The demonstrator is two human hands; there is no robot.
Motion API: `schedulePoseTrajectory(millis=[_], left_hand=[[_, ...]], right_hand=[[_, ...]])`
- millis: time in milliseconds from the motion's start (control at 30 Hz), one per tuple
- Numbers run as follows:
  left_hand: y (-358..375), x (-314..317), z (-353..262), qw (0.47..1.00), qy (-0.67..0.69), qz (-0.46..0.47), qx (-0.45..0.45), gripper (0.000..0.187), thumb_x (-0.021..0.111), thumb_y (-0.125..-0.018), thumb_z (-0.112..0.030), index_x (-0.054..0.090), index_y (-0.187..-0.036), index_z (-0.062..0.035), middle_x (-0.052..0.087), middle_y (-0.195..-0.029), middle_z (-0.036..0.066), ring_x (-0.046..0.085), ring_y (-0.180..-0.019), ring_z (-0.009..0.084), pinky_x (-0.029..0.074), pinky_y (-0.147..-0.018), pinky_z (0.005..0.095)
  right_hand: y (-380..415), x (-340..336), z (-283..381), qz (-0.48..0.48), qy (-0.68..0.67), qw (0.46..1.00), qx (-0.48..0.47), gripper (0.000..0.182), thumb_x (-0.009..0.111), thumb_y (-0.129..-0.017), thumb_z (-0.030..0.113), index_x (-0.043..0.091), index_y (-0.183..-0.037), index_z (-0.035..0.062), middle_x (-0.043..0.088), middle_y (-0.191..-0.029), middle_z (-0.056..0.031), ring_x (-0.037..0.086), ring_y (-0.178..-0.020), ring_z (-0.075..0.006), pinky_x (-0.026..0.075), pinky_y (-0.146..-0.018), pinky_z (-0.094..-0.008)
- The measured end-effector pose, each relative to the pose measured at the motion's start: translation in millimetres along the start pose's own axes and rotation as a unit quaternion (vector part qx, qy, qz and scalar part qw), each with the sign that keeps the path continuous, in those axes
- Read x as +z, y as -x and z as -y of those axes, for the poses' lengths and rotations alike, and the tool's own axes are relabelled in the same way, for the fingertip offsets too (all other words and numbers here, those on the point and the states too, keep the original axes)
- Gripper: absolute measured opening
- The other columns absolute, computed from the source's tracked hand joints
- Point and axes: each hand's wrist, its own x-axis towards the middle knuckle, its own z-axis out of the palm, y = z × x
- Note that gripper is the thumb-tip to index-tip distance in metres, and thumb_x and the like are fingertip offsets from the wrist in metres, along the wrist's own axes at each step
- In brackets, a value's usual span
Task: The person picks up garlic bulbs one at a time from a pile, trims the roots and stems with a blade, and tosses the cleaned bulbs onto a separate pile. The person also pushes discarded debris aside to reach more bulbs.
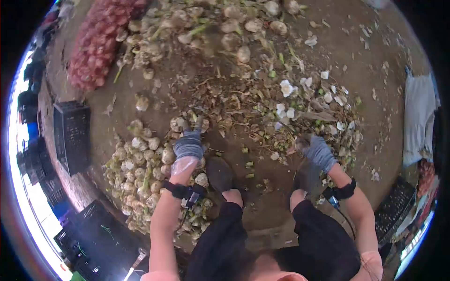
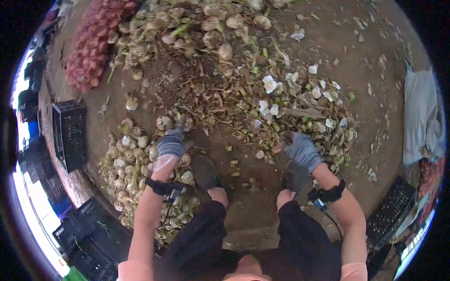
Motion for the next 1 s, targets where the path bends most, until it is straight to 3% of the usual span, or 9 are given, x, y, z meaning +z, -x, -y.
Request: schedulePoseTrajectory(millis=[267, 533, 600, 667, 700, 800, 833, 933, 1000], left_hand=[[-8.7, 11.0, -13.7, 0.993, 0.054, -0.058, -0.084, 0.043, 0.054, -0.076, -0.014, 0.052, -0.118, -0.0194, 0.061, -0.104, 0.012, 0.061, -0.093, 0.0328, 0.050, -0.073, 0.0411], [25.2, 36.9, 33.8, 0.986, 0.153, -0.066, 0.027, 0.048, 0.058, -0.073, -0.014, 0.052, -0.120, -0.0193, 0.053, -0.118, 0.014, 0.055, -0.102, 0.0318, 0.046, -0.083, 0.0406], [13.8, 44.4, 60.9, 0.967, 0.195, -0.061, 0.150, 0.051, 0.059, -0.074, -0.019, 0.049, -0.124, -0.0216, 0.053, -0.115, 0.017, 0.052, -0.105, 0.0336, 0.044, -0.086, 0.0406], [17.9, 48.1, 64.1, 0.951, 0.252, -0.111, 0.142, 0.048, 0.059, -0.075, -0.023, 0.050, -0.123, -0.0216, 0.053, -0.115, 0.018, 0.051, -0.106, 0.0351, 0.042, -0.089, 0.0404], [22.1, 47.4, 62.2, 0.956, 0.242, -0.110, 0.123, 0.047, 0.058, -0.076, -0.024, 0.051, -0.122, -0.0206, 0.053, -0.115, 0.018, 0.051, -0.106, 0.0352, 0.042, -0.089, 0.0405], [29.7, 56.3, 50.7, 0.950, 0.244, -0.167, 0.105, 0.043, 0.057, -0.078, -0.030, 0.053, -0.118, -0.0155, 0.056, -0.109, 0.019, 0.051, -0.106, 0.0345, 0.041, -0.090, 0.0410], [36.2, 55.8, 48.2, 0.942, 0.271, -0.178, 0.083, 0.042, 0.058, -0.077, -0.027, 0.053, -0.118, -0.0158, 0.057, -0.105, 0.020, 0.051, -0.105, 0.0337, 0.041, -0.089, 0.0410], [77.1, 34.8, 57.3, 0.939, 0.266, -0.217, 0.033, 0.040, 0.058, -0.075, -0.018, 0.055, -0.115, -0.0151, 0.061, -0.093, 0.020, 0.053, -0.101, 0.0334, 0.043, -0.085, 0.0421], [99.5, 50.8, 91.3, 0.884, 0.203, -0.420, 0.028, 0.053, 0.062, -0.067, -0.020, 0.051, -0.119, -0.0165, 0.058, -0.103, 0.019, 0.056, -0.092, 0.0356, 0.045, -0.081, 0.0445]], right_hand=[[18.3, 8.4, -7.6, -0.017, -0.035, 0.999, 0.006, 0.033, 0.061, -0.076, 0.024, 0.059, -0.100, 0.0023, 0.064, -0.089, -0.0177, 0.061, -0.083, -0.0323, 0.048, -0.073, -0.0367], [64.5, 1.8, -42.4, -0.105, -0.093, 0.990, -0.024, 0.028, 0.063, -0.074, 0.018, 0.060, -0.097, 0.0019, 0.064, -0.082, -0.0170, 0.062, -0.075, -0.0299, 0.048, -0.068, -0.0355], [82.5, -14.8, -22.6, -0.102, -0.028, 0.994, -0.003, 0.025, 0.064, -0.073, 0.015, 0.061, -0.093, 0.0007, 0.064, -0.079, -0.0159, 0.062, -0.073, -0.0285, 0.048, -0.067, -0.0340], [84.6, -3.7, -72.0, -0.113, -0.075, 0.991, 0.005, 0.023, 0.064, -0.073, 0.016, 0.062, -0.089, 0.0002, 0.064, -0.078, -0.0156, 0.061, -0.073, -0.0287, 0.047, -0.066, -0.0348], [93.4, -9.9, -57.6, -0.136, -0.012, 0.990, -0.040, 0.019, 0.062, -0.074, 0.010, 0.062, -0.089, -0.0003, 0.064, -0.076, -0.0065, 0.057, -0.068, -0.0136, 0.046, -0.065, -0.0281], [125.7, -29.4, -21.2, -0.146, 0.004, 0.989, -0.007, 0.020, 0.062, -0.075, 0.012, 0.062, -0.091, -0.0005, 0.064, -0.076, -0.0068, 0.057, -0.067, -0.0134, 0.046, -0.064, -0.0281], [121.1, -18.7, -60.0, -0.176, -0.026, 0.984, -0.014, 0.025, 0.063, -0.072, 0.020, 0.061, -0.087, 0.0003, 0.062, -0.078, -0.0192, 0.060, -0.074, -0.0342, 0.045, -0.065, -0.0398], [150.7, -45.5, -32.1, -0.135, 0.041, 0.987, 0.074, 0.026, 0.063, -0.072, 0.021, 0.061, -0.088, 0.0000, 0.062, -0.079, -0.0205, 0.059, -0.074, -0.0368, 0.045, -0.065, -0.0419], [166.2, -50.7, -25.4, -0.202, 0.051, 0.977, 0.047, 0.028, 0.063, -0.071, 0.021, 0.061, -0.089, -0.0007, 0.062, -0.080, -0.0217, 0.058, -0.074, -0.0382, 0.045, -0.066, -0.0430]])
